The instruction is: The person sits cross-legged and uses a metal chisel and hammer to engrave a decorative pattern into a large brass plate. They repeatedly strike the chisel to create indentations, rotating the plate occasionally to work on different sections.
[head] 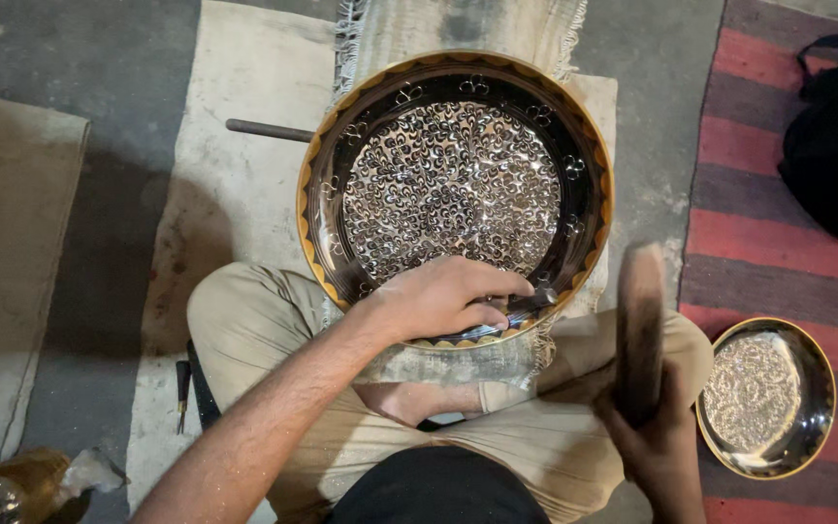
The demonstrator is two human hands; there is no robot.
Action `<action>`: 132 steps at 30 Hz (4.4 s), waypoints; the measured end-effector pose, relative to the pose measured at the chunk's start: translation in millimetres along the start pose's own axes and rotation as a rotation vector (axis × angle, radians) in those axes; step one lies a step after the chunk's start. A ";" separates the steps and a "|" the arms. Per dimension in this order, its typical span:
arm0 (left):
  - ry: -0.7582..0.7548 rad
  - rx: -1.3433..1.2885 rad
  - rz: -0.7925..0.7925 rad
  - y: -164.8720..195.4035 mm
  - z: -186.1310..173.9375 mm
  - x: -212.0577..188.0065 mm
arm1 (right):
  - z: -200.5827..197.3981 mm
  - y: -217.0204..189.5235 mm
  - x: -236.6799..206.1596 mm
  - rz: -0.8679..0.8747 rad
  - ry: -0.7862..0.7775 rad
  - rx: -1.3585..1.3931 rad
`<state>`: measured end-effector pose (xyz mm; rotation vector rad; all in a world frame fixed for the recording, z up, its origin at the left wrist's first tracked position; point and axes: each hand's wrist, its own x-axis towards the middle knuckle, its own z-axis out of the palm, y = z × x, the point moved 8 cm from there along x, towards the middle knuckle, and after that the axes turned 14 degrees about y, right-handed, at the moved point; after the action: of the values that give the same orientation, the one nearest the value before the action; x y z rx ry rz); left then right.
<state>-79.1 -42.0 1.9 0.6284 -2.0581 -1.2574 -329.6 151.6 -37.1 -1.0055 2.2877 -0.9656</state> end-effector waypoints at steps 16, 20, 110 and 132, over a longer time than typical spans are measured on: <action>-0.072 0.016 0.026 5.2 5.5 12.9 | -31.3 -46.5 -3.9 -0.353 0.131 -0.156; -0.181 0.035 -0.125 -1.5 10.8 11.1 | -30.7 -33.2 -5.1 -0.183 0.056 -0.533; -0.403 0.135 -0.148 -10.3 17.9 5.2 | 18.6 30.0 -81.1 -0.013 0.072 0.028; -0.400 0.151 -0.127 -7.4 16.6 4.4 | 12.0 -14.2 -69.4 -0.288 0.103 0.071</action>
<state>-93.7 -38.3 -9.2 0.6220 -2.4930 -1.3987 -272.0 193.1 -25.5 -1.3071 2.2106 -1.2300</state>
